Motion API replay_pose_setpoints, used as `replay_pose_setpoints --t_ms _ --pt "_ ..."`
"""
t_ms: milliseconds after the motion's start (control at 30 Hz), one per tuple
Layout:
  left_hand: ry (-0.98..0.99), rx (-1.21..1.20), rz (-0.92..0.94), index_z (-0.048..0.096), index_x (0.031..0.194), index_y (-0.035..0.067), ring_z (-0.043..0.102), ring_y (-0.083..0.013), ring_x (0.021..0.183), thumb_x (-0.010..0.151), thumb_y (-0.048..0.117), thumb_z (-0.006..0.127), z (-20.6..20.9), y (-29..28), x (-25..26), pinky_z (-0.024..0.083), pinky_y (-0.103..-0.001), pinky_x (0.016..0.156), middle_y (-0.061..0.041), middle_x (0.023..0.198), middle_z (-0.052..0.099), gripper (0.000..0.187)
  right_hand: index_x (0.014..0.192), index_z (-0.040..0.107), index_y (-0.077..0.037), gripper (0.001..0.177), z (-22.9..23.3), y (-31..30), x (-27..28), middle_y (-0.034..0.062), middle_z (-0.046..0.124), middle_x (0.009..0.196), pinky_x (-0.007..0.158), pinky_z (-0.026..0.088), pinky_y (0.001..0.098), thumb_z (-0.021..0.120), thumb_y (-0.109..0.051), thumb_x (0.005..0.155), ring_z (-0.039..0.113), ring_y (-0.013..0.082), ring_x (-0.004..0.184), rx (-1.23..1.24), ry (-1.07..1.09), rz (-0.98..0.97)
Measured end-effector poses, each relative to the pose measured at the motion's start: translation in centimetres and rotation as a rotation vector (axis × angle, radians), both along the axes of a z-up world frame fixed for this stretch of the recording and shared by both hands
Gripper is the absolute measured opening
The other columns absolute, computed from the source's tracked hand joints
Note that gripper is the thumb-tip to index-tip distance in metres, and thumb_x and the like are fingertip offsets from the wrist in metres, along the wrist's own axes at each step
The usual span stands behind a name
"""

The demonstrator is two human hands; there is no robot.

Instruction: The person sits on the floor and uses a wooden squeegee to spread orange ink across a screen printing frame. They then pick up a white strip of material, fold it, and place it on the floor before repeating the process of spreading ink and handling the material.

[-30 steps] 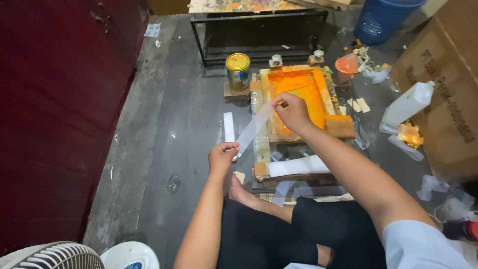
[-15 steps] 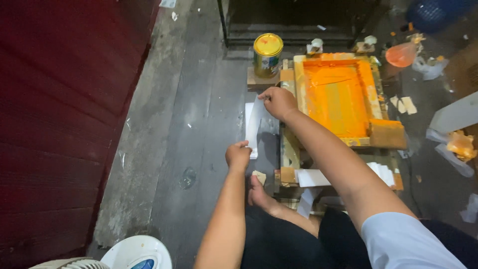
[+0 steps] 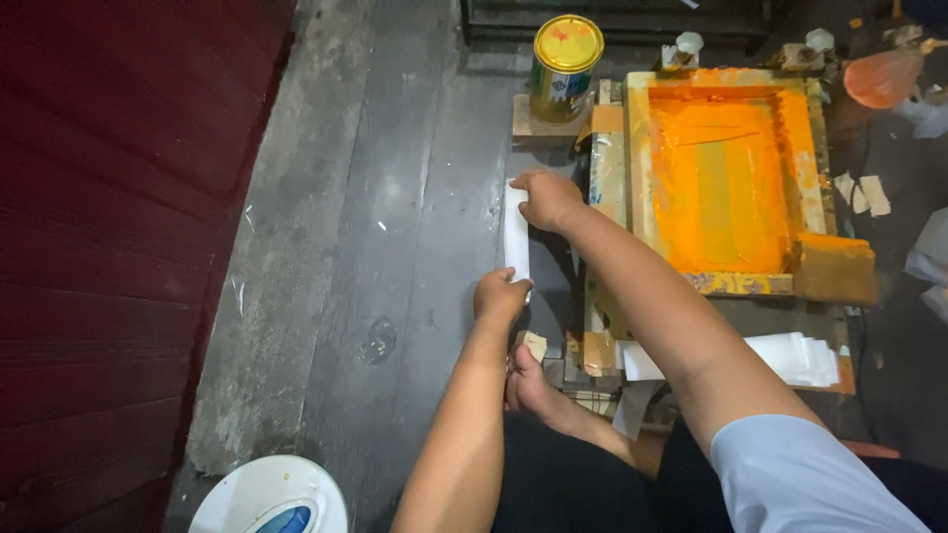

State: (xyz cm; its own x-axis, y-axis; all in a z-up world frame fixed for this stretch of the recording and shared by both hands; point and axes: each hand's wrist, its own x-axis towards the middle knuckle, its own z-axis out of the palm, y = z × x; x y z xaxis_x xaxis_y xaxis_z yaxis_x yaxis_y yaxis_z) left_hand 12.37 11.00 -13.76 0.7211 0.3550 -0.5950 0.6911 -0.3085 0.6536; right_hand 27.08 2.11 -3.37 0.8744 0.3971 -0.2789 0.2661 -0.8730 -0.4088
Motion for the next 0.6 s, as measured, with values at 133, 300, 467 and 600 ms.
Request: replay_pose_setpoints --t_ms 133,300,467,600 --pt "0.034 -0.010 0.013 0.069 0.134 0.016 0.063 -0.0323 0.127 0.083 0.033 0.077 -0.1 0.2 0.9 0.052 -0.048 0.102 -0.010 0.131 0.071 0.054 0.133 0.070 -0.022 0.041 -0.1 0.2 0.0 0.0053 0.068 0.134 0.104 0.052 0.0478 0.068 -0.017 0.092 0.064 0.0287 0.125 -0.066 -0.011 0.022" --pt "0.009 -0.034 -0.034 0.066 0.137 0.011 0.060 -0.0363 0.130 0.086 0.035 0.075 1.3 0.1 0.5 0.049 -0.050 0.105 -0.015 0.136 0.067 0.058 0.152 0.054 -0.023 0.063 -1.1 0.5 -0.4 0.0113 0.039 0.164 0.110 0.048 0.0513 0.067 -0.014 0.091 0.051 0.0365 0.140 -0.107 0.049 0.067" --pt "0.007 -0.020 -0.029 0.067 0.136 0.015 0.058 -0.0377 0.132 0.087 0.043 0.072 1.6 0.2 0.4 0.048 -0.051 0.106 -0.014 0.136 0.067 0.056 0.159 0.042 -0.022 0.073 2.5 0.6 -2.7 0.0160 0.020 0.171 0.114 0.043 0.0563 0.066 -0.012 0.091 0.041 0.0427 0.146 -0.060 0.131 0.023" --pt "-0.034 0.024 -0.030 0.066 0.138 0.017 0.058 -0.0366 0.131 0.091 0.051 0.066 -2.0 0.6 1.4 0.046 -0.054 0.106 -0.015 0.133 0.067 0.058 0.163 0.035 -0.022 0.080 3.0 -0.1 -3.2 0.0200 0.015 0.171 0.114 0.043 0.0591 0.067 -0.015 0.090 0.042 0.0478 0.144 0.101 0.138 -0.010"
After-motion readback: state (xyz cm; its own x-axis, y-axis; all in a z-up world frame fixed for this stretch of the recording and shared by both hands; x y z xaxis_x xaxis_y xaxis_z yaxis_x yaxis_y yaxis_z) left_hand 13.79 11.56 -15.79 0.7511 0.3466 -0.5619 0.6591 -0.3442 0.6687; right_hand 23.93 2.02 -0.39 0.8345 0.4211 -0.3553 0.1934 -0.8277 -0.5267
